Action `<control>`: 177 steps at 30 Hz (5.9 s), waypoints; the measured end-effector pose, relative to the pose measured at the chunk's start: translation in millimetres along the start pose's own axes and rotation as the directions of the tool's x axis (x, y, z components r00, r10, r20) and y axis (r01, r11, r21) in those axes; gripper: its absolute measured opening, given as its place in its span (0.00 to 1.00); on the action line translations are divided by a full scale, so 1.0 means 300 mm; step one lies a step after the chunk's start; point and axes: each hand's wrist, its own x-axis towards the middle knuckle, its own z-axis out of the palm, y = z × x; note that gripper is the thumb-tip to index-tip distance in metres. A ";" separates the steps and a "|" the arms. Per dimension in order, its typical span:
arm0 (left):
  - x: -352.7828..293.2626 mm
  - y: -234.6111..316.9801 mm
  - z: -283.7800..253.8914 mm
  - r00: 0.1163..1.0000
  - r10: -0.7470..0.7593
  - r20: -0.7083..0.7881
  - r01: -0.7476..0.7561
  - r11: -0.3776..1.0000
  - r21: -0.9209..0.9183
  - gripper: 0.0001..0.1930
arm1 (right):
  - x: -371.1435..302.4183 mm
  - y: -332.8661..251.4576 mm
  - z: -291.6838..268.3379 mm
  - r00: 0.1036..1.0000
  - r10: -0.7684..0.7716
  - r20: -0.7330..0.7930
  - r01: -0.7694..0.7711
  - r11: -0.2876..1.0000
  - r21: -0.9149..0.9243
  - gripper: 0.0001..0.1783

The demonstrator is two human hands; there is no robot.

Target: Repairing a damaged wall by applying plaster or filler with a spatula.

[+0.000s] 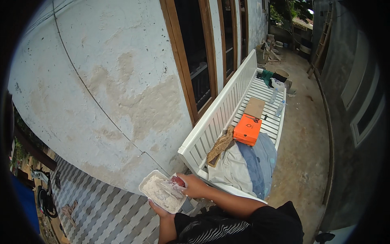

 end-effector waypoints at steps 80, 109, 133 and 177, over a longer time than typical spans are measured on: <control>-0.259 -1.523 0.970 0.959 -0.161 0.231 0.172 0.985 -0.028 0.44 | -1.234 0.356 -1.268 0.638 0.462 -0.616 -0.247 0.881 0.404 0.11; -0.205 -2.888 1.760 0.701 -0.593 0.396 0.597 0.792 0.129 0.40 | -1.827 0.786 -2.650 0.708 0.420 -0.568 -0.465 0.882 0.072 0.09; 0.806 -3.702 2.228 0.620 -0.592 0.514 0.655 0.752 0.076 0.43 | -1.247 1.297 -3.759 0.740 0.406 -0.536 -0.530 0.843 -0.093 0.10; 1.844 -4.316 2.728 0.910 -0.402 -0.098 0.372 0.900 -0.228 0.30 | -0.459 2.119 -4.838 0.993 0.120 -0.017 -0.122 0.980 -0.155 0.20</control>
